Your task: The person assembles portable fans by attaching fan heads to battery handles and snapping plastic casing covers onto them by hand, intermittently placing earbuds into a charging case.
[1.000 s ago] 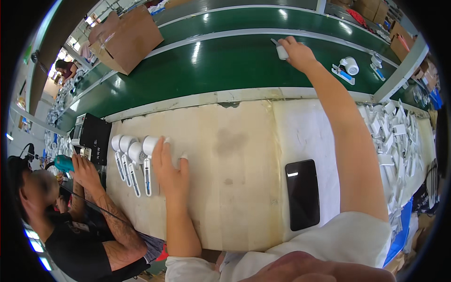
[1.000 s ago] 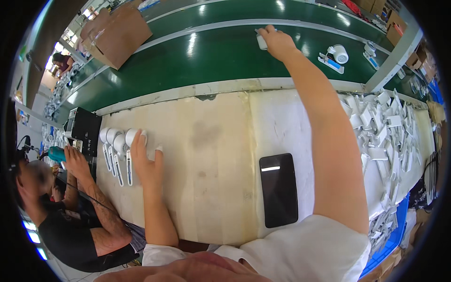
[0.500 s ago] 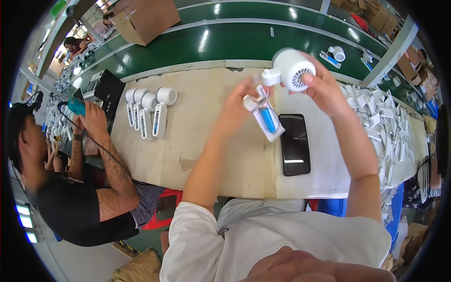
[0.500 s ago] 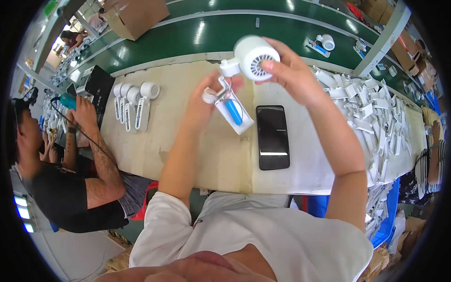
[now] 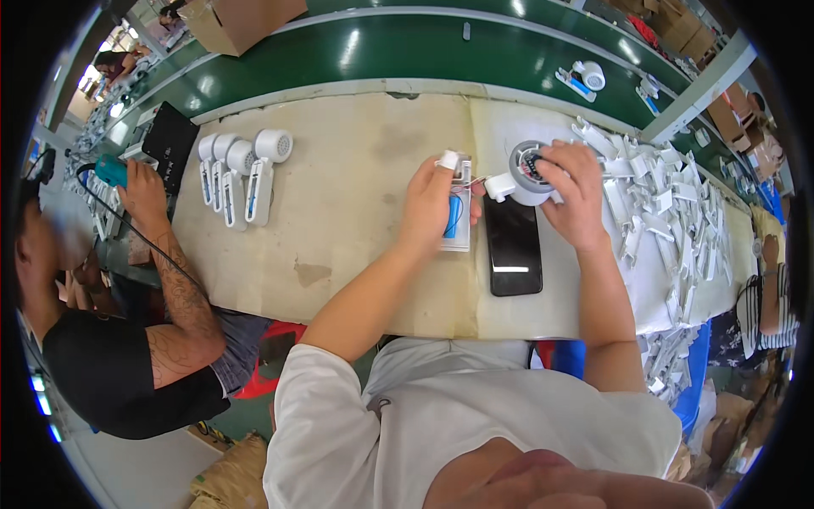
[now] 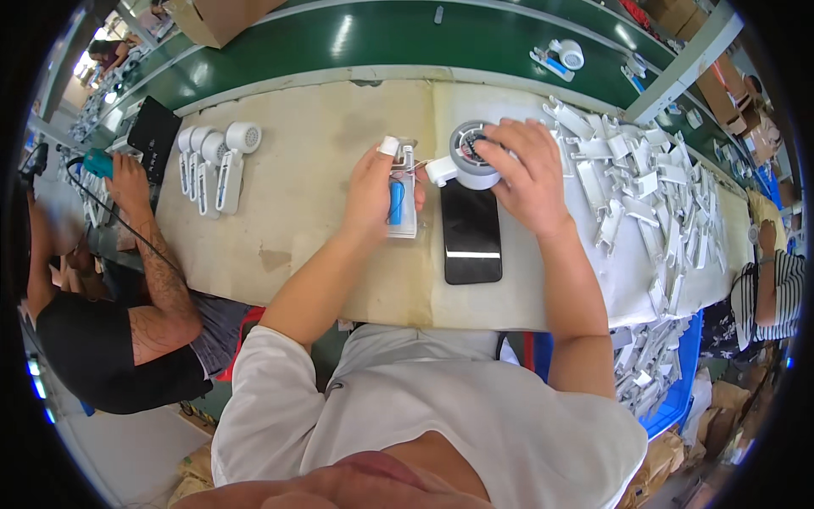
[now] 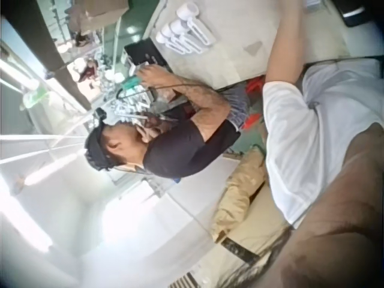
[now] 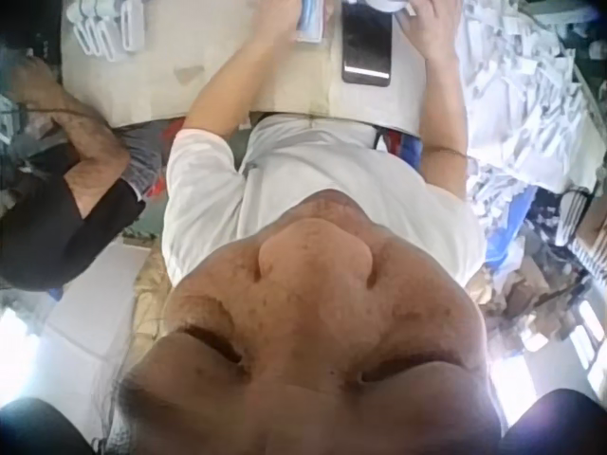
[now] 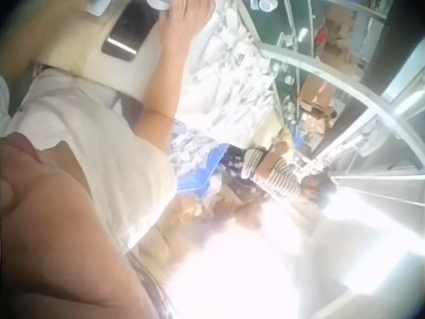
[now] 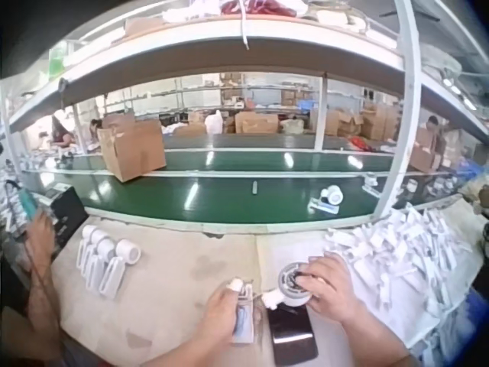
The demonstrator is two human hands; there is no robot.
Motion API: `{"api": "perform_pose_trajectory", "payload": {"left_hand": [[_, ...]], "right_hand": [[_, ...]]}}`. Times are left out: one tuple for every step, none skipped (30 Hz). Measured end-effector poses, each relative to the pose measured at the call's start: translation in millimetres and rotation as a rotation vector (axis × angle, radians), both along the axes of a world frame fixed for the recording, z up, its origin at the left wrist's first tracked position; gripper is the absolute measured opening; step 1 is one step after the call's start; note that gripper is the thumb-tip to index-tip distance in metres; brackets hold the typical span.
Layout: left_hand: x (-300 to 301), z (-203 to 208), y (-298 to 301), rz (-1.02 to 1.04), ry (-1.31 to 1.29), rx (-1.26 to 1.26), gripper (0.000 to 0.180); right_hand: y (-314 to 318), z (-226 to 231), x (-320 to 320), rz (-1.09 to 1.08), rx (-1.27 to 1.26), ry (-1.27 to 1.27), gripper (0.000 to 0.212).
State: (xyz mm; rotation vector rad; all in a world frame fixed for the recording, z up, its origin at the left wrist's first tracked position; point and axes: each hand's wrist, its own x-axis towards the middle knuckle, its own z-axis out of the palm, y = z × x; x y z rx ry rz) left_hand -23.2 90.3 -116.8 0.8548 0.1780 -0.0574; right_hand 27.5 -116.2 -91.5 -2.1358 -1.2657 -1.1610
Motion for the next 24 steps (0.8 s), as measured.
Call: {"api": "perform_pose_trajectory", "payload": {"left_hand": [[0,2,2,-0.088,-0.069,0.145,0.024],[0,4,4,-0.178,-0.14,0.29,0.021],[-2,7,5,-0.206,-0.137,0.286,0.018],[-2,5,8,-0.21,-0.127,0.282,0.018],[-1,4,10,-0.244,-0.153,0.356,0.02],[0,2,12,-0.278,-0.181,0.431,0.022],[1,3,14,-0.28,-0.176,0.43,0.022],[2,5,16,-0.321,-0.112,0.346,0.022],[3,7,18,-0.361,-0.048,0.261,0.022],[4,7,19,-0.359,-0.048,0.26,0.022],[5,8,20,-0.305,-0.02,0.217,0.022],[6,8,20,-0.25,0.007,0.174,0.022],[7,8,17,-0.26,-0.007,0.305,0.02],[5,7,16,-0.26,-0.007,0.304,0.02],[3,5,16,-0.321,-0.057,0.323,0.019],[0,5,15,-0.379,-0.106,0.341,0.019],[-1,5,17,-0.409,-0.119,0.307,0.017],[-2,6,16,-0.406,-0.117,0.304,0.017],[-4,8,15,-0.388,-0.132,0.394,0.016],[-5,9,15,-0.37,-0.146,0.484,0.016],[-5,9,15,-0.366,-0.145,0.481,0.016],[-5,10,15,-0.361,-0.152,0.51,0.016],[-6,9,16,-0.356,-0.159,0.539,0.017],[-6,8,16,-0.354,-0.157,0.537,0.017]], "right_hand": [[-2,-1,2,-0.014,0.016,-0.037,0.053],[-3,-2,2,-0.019,0.011,-0.022,0.053],[-4,-4,1,-0.015,0.001,-0.048,0.053],[-4,-5,1,-0.008,-0.006,-0.077,0.053],[-4,-5,2,-0.009,-0.008,-0.068,0.053],[-4,-4,2,-0.002,-0.016,-0.072,0.054],[-4,-4,1,0.007,-0.022,-0.078,0.055],[-4,-4,0,0.007,-0.023,-0.074,0.055],[-4,-5,0,0.058,0.027,0.014,0.056],[-4,-5,0,0.111,0.075,0.101,0.058],[-3,-5,-2,0.114,0.073,0.101,0.058],[-2,-6,-4,0.122,0.088,0.2,0.058],[-2,-8,-5,0.126,0.104,0.3,0.058],[-3,-8,-4,0.126,0.103,0.301,0.058],[-6,-8,0,0.07,0.057,0.23,0.057],[-7,-7,1,0.016,0.01,0.16,0.055],[-7,-7,1,0.02,0.007,0.162,0.055],[-7,-6,0,0.022,0.005,0.108,0.054],[-6,-6,1,0.025,0.003,0.053,0.052],[-6,-6,0,0.029,0.0,0.054,0.052],[-6,-6,-1,0.009,-0.013,0.029,0.051],[-6,-7,-2,-0.013,-0.026,0.005,0.05],[-5,-6,-2,-0.011,-0.029,0.006,0.05],[-5,-6,-3,-0.005,-0.042,0.005,0.05]]}}
